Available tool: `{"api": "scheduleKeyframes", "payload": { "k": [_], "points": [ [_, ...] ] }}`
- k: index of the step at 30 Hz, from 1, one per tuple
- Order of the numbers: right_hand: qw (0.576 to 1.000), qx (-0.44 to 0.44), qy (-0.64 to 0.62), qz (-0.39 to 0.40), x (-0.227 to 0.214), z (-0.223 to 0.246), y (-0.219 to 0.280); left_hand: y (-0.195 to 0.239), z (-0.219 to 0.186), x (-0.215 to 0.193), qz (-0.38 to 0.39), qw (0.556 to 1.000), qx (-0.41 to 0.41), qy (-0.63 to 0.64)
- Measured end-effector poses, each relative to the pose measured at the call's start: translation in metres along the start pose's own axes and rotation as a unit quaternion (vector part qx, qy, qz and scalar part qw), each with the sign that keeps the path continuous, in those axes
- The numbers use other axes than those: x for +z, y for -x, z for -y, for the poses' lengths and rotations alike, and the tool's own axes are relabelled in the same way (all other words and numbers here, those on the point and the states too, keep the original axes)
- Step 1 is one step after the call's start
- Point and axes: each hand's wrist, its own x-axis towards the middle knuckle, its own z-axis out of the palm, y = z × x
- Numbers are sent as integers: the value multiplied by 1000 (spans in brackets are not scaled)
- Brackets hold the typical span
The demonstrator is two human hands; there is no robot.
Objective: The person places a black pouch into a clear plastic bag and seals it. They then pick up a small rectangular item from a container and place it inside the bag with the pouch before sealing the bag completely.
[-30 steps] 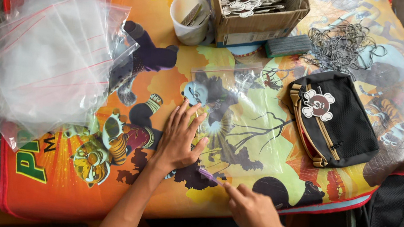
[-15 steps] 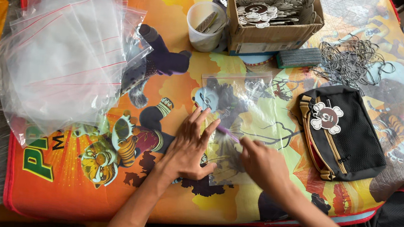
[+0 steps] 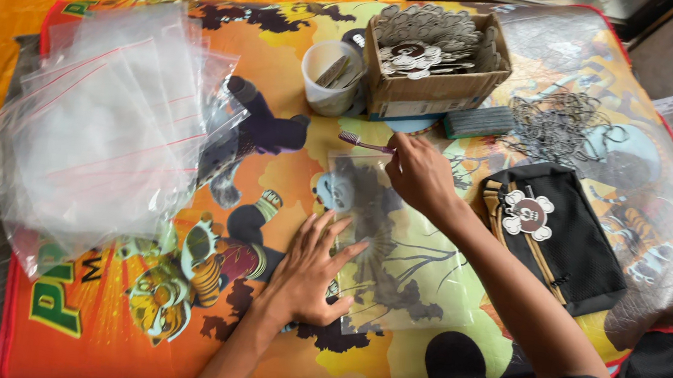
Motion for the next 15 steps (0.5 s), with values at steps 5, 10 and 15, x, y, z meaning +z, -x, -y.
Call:
{"api": "scheduleKeyframes", "payload": {
  "k": [5, 10, 15],
  "points": [
    [995, -81, 49, -22, 4, -58, -22, -5, -4, -12, 47, 999, 1, 26],
    [987, -143, 48, -54, 14, -76, -30, -4, -4, -10, 40, 999, 8, 35],
    [964, -116, 174, -161, 14, -68, -23, -2, -1, -4, 31, 999, 18, 22]
  ]
}}
